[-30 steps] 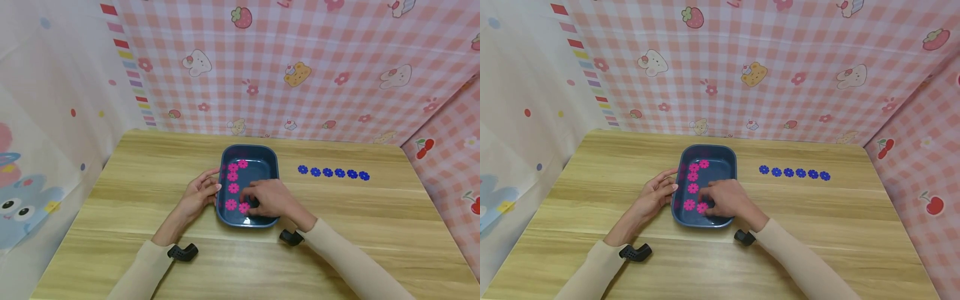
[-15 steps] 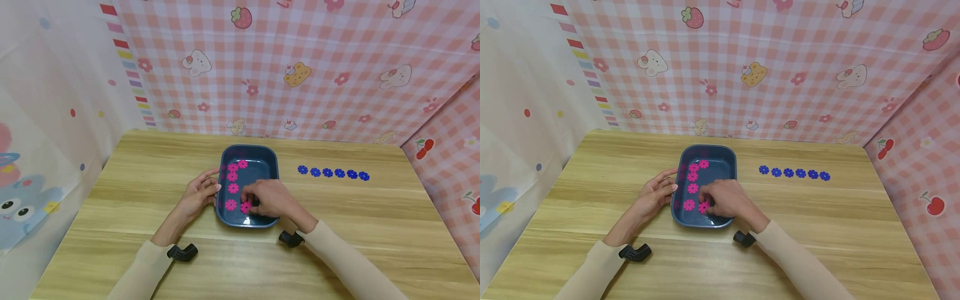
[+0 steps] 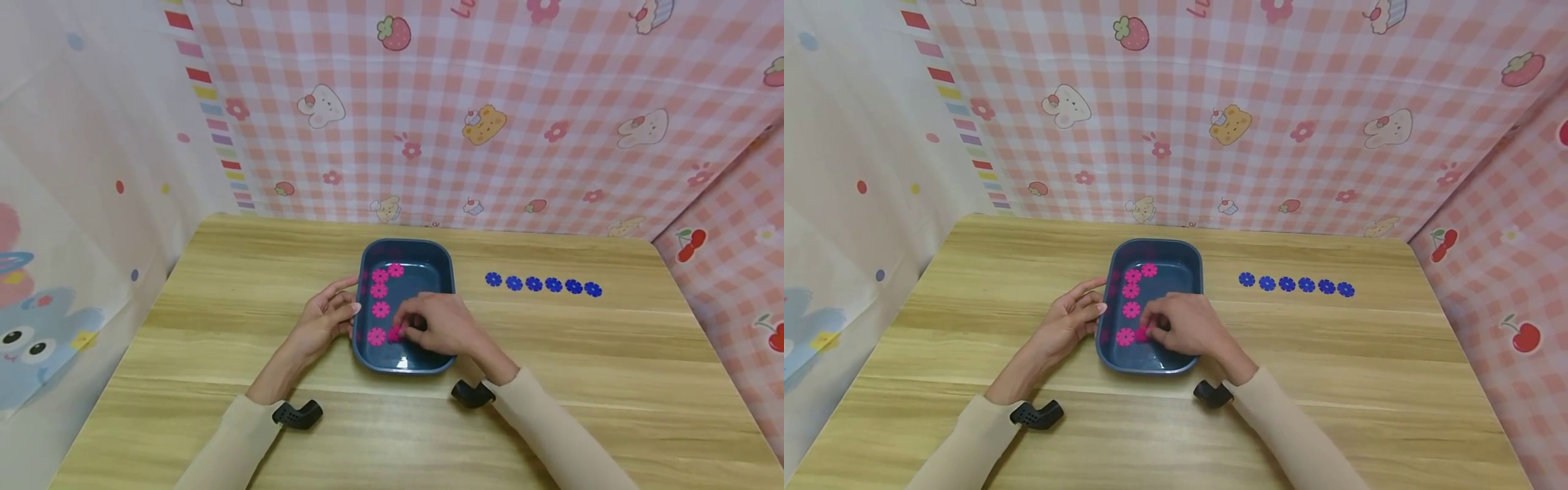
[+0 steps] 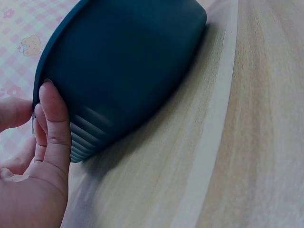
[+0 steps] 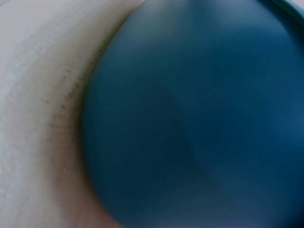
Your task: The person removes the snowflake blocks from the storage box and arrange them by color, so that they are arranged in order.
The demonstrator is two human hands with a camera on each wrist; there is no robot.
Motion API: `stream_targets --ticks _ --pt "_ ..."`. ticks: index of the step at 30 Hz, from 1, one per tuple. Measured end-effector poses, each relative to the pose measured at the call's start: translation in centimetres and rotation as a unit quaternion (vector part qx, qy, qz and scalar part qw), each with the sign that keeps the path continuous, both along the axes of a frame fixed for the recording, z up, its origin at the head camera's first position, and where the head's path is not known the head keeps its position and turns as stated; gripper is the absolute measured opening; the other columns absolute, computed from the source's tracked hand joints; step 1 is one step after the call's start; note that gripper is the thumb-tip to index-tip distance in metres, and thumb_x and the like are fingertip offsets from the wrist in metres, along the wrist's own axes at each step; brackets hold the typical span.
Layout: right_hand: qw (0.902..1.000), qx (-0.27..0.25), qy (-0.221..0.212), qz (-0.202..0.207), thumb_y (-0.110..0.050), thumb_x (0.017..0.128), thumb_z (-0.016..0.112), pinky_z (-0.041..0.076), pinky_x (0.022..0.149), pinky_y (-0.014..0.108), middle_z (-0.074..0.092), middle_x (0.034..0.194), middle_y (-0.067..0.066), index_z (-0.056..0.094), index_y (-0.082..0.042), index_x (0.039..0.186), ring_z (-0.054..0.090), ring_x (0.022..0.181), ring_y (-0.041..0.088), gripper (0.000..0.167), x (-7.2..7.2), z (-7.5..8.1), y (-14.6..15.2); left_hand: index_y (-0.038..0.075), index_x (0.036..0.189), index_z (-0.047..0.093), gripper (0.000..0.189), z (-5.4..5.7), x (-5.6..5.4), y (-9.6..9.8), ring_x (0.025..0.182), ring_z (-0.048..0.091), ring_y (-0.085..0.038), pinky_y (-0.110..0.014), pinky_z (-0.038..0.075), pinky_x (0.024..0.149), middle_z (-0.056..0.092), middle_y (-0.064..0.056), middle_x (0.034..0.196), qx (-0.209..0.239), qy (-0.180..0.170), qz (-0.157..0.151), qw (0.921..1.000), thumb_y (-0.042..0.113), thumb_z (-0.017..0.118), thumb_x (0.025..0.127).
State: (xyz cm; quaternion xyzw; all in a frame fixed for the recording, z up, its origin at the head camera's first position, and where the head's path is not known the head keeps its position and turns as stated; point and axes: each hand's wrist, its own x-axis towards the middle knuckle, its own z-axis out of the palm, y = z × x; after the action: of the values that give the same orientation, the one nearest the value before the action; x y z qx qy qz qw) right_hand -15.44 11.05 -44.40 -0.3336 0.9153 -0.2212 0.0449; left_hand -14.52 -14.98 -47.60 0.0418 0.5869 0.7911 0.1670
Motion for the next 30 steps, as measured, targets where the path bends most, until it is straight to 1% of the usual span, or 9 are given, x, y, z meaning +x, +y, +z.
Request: stream_targets --ticks 3,6,10,13,19,24,30 --pt "0.9987 -0.049 0.003 -0.01 -0.026 0.091 0.077 0.044 0.064 0.022 0.063 0.081 -0.018 0.074 -0.034 0.096 0.054 0.075 0.001 0.01 0.0 -0.2 0.1 0.005 0.156 0.038 0.058 0.0 0.0 -0.1 0.073 0.061 -0.009 -0.022 0.054 0.06 0.061 0.003 0.099 0.0 0.0 0.0 1.0 -0.003 0.056 0.101" --pt "0.9954 -0.095 -0.001 -0.016 -0.024 0.091 0.077 0.046 0.063 0.022 0.065 0.082 -0.018 0.074 -0.031 0.096 0.055 0.075 0.002 0.009 0.0 -0.4 0.1 0.004 0.156 0.037 0.058 0.0 0.1 -0.1 0.073 0.061 -0.009 -0.022 0.054 0.06 0.061 0.004 0.099 0.001 0.0 0.001 1.0 -0.003 0.056 0.101" --pt "0.9892 -0.143 -0.02 -0.026 -0.021 0.093 0.076 0.048 0.062 0.022 0.067 0.084 -0.017 0.073 -0.028 0.097 0.057 0.075 0.004 0.008 0.0 -0.4 0.2 0.004 0.155 0.038 0.059 0.0 0.0 -0.1 0.073 0.062 -0.009 -0.022 0.055 0.06 0.061 0.003 0.099 0.001 -0.002 0.002 1.0 -0.002 0.057 0.1" --pt "0.9845 -0.169 -0.032 -0.033 -0.019 0.093 0.075 0.048 0.061 0.022 0.068 0.085 -0.014 0.072 -0.026 0.098 0.057 0.074 0.006 0.009 -0.1 -0.4 0.3 0.004 0.155 0.038 0.059 0.0 0.0 0.0 0.073 0.062 -0.009 -0.022 0.055 0.06 0.061 0.002 0.1 0.002 -0.005 0.002 1.0 -0.002 0.058 0.1" --pt "0.9801 -0.191 -0.043 -0.033 -0.015 0.095 0.073 0.049 0.061 0.022 0.069 0.088 -0.011 0.072 -0.023 0.1 0.058 0.075 0.008 0.01 -0.3 -0.2 0.5 0.005 0.155 0.039 0.058 0.0 -0.1 0.1 0.073 0.062 -0.009 -0.022 0.055 0.061 0.062 0.002 0.099 0.001 -0.005 0.003 1.0 -0.003 0.057 0.1" --pt "0.9748 -0.211 -0.061 -0.038 -0.012 0.096 0.072 0.052 0.063 0.025 0.069 0.09 -0.007 0.072 -0.02 0.103 0.059 0.076 0.011 0.011 -0.3 0.3 0.8 0.004 0.155 0.039 0.059 0.1 -0.1 0.1 0.073 0.061 -0.009 -0.022 0.055 0.061 0.061 0.002 0.099 0.002 -0.007 0.005 1.0 -0.003 0.058 0.1" --pt "0.9737 -0.216 -0.053 -0.051 -0.012 0.095 0.072 0.053 0.065 0.026 0.069 0.089 -0.007 0.072 -0.02 0.104 0.059 0.077 0.012 0.012 0.0 1.1 1.5 0.004 0.154 0.04 0.059 0.1 0.0 0.1 0.072 0.06 -0.009 -0.021 0.054 0.06 0.06 0.002 0.099 0.0 -0.011 0.01 0.9999 -0.003 0.059 0.099"
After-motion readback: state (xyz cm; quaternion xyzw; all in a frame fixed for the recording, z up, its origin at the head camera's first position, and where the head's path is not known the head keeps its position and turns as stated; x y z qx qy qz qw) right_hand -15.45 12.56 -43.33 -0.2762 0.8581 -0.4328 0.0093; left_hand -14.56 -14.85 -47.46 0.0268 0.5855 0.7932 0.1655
